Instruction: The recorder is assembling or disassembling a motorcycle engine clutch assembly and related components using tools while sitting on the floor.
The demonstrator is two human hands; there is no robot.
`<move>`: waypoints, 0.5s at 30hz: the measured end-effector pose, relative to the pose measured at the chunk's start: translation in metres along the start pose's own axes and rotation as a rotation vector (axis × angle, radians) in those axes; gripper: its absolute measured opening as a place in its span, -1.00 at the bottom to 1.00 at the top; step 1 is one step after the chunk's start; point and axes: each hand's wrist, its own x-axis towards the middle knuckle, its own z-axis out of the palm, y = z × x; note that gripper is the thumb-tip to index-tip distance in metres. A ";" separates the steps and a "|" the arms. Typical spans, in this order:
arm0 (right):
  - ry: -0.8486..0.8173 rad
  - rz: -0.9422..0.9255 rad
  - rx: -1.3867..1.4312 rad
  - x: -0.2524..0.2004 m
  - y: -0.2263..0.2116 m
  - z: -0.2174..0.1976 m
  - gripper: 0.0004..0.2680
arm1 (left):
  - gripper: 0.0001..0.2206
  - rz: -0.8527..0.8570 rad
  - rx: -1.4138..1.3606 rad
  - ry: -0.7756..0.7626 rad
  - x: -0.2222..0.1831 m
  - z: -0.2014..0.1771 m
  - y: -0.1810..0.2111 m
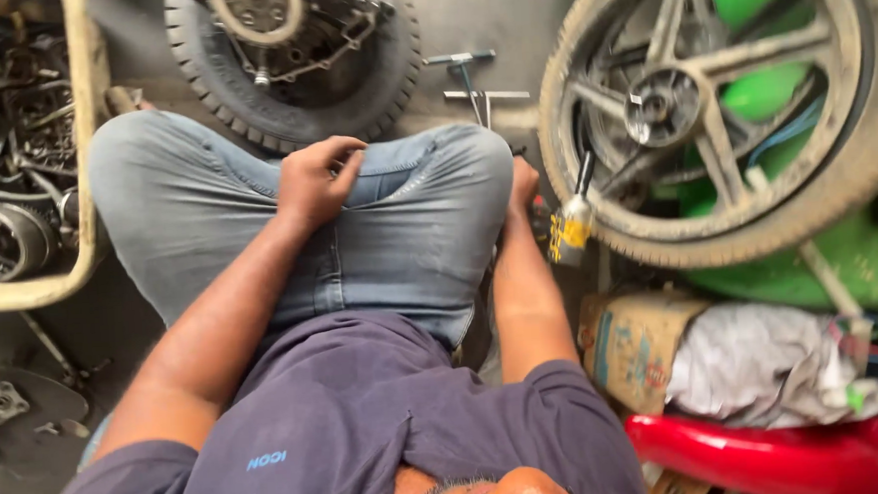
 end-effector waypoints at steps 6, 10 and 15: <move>0.246 -0.050 0.133 -0.009 -0.018 -0.060 -0.79 | -0.86 0.033 -0.012 -0.079 0.005 0.000 0.006; 0.548 -0.273 0.237 -0.026 -0.063 -0.141 -0.83 | -0.87 0.041 -0.013 -0.085 0.005 0.002 0.014; 0.563 -0.513 0.344 -0.062 -0.167 -0.249 -0.85 | -0.60 0.263 0.052 0.015 0.028 -0.011 0.078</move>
